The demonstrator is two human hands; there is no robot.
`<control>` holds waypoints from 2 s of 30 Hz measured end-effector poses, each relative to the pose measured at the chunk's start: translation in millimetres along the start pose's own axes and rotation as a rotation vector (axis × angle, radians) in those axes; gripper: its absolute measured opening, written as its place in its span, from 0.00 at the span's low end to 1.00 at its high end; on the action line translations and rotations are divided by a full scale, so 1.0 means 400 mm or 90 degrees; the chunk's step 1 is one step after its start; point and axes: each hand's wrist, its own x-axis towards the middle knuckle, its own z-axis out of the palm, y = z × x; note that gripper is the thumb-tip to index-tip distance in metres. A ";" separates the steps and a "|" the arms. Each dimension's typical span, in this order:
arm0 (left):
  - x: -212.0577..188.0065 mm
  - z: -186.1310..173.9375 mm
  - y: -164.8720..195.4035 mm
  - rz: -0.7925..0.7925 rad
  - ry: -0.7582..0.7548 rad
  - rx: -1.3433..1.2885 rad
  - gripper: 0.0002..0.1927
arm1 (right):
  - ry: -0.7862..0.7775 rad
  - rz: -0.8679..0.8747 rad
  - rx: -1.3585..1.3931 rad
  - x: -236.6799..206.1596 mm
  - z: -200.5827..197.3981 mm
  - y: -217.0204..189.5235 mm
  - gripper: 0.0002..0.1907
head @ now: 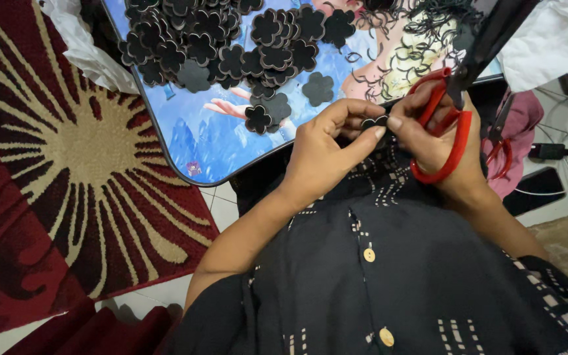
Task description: The person sits on the floor with a pile of black flower-shaped fabric pieces on a board in front of them. They hold one flower piece in the left hand and use red-handled scissors to trim and notch the petal edges, then set the finished piece back on the pile and pick up the next one, repeating this cutting cycle throughout the episode.
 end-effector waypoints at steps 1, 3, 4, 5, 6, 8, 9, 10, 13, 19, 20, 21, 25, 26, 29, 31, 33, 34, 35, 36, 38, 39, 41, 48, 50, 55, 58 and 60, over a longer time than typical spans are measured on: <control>-0.002 0.000 0.000 -0.009 0.002 0.019 0.13 | -0.008 -0.015 -0.008 -0.003 -0.001 0.000 0.12; -0.002 -0.002 -0.003 0.005 0.008 0.018 0.12 | 0.025 -0.041 -0.040 -0.004 0.002 0.007 0.12; -0.001 -0.004 -0.005 0.012 0.011 0.018 0.12 | 0.042 -0.056 -0.056 -0.004 0.002 0.012 0.12; 0.002 -0.007 -0.008 0.022 0.018 0.007 0.12 | 0.063 -0.031 -0.007 0.000 -0.004 0.016 0.13; 0.006 -0.011 -0.011 0.031 0.027 -0.005 0.13 | 0.082 -0.005 0.041 0.007 -0.015 0.019 0.14; 0.006 -0.020 -0.017 0.037 0.049 -0.036 0.13 | 0.087 0.023 0.079 0.009 -0.032 0.027 0.13; 0.007 -0.025 -0.018 0.036 0.061 -0.054 0.14 | 0.075 0.023 0.068 0.009 -0.041 0.031 0.12; 0.010 -0.028 -0.019 0.037 0.071 -0.073 0.15 | 0.064 0.021 0.056 0.009 -0.049 0.036 0.12; 0.008 -0.027 -0.019 0.063 0.084 -0.128 0.15 | 0.010 0.092 -0.123 -0.009 -0.064 0.048 0.14; 0.004 -0.035 -0.002 0.085 0.104 -0.087 0.12 | -0.278 0.054 -0.054 -0.017 -0.054 0.063 0.24; 0.001 -0.038 0.001 0.067 0.112 -0.089 0.13 | -0.292 0.053 -0.096 -0.015 -0.051 0.061 0.24; 0.000 -0.040 0.004 0.051 0.118 -0.092 0.13 | -0.305 0.052 -0.139 -0.013 -0.050 0.058 0.23; 0.011 -0.039 0.008 0.090 0.141 -0.125 0.15 | -0.330 0.076 -0.272 -0.011 -0.043 0.045 0.24; 0.014 -0.039 0.007 0.097 0.142 -0.117 0.15 | -0.335 0.070 -0.266 -0.009 -0.044 0.043 0.24; 0.014 -0.043 0.004 0.101 0.142 -0.090 0.13 | -0.356 0.068 -0.213 -0.009 -0.046 0.041 0.27; 0.014 -0.051 0.003 0.088 0.133 -0.069 0.11 | -0.372 0.079 -0.137 -0.009 -0.048 0.041 0.29; 0.013 -0.055 0.004 0.086 0.127 -0.048 0.12 | -0.372 0.069 -0.156 -0.007 -0.049 0.044 0.32; 0.014 -0.055 0.004 0.085 0.123 -0.037 0.12 | -0.372 0.064 -0.165 -0.007 -0.050 0.044 0.33; 0.014 -0.055 0.005 0.082 0.120 -0.042 0.12 | -0.373 0.064 -0.158 -0.007 -0.050 0.045 0.34; 0.015 -0.053 0.005 0.079 0.117 -0.048 0.13 | -0.374 0.065 -0.151 -0.007 -0.050 0.046 0.34; 0.016 -0.051 0.006 0.073 0.118 -0.053 0.14 | -0.379 0.066 -0.136 -0.008 -0.051 0.046 0.36; 0.018 -0.051 0.007 0.070 0.121 -0.053 0.14 | -0.381 0.066 -0.129 -0.008 -0.052 0.046 0.36; 0.018 -0.050 0.007 0.066 0.121 -0.057 0.13 | -0.385 0.067 -0.118 -0.007 -0.053 0.047 0.37; 0.020 -0.051 0.002 0.046 0.094 -0.086 0.11 | -0.380 0.080 -0.135 -0.004 -0.051 0.047 0.35; 0.021 -0.049 -0.004 0.031 0.090 -0.098 0.11 | -0.377 0.089 -0.137 -0.003 -0.051 0.046 0.36; 0.023 -0.036 -0.030 0.017 0.096 -0.123 0.13 | -0.363 0.063 -0.103 -0.008 -0.049 0.052 0.38; 0.024 -0.023 -0.048 0.041 0.087 -0.154 0.15 | -0.359 0.090 -0.106 -0.007 -0.047 0.062 0.39; 0.025 -0.018 -0.056 0.039 0.078 -0.177 0.16 | -0.345 0.084 -0.101 -0.011 -0.045 0.066 0.42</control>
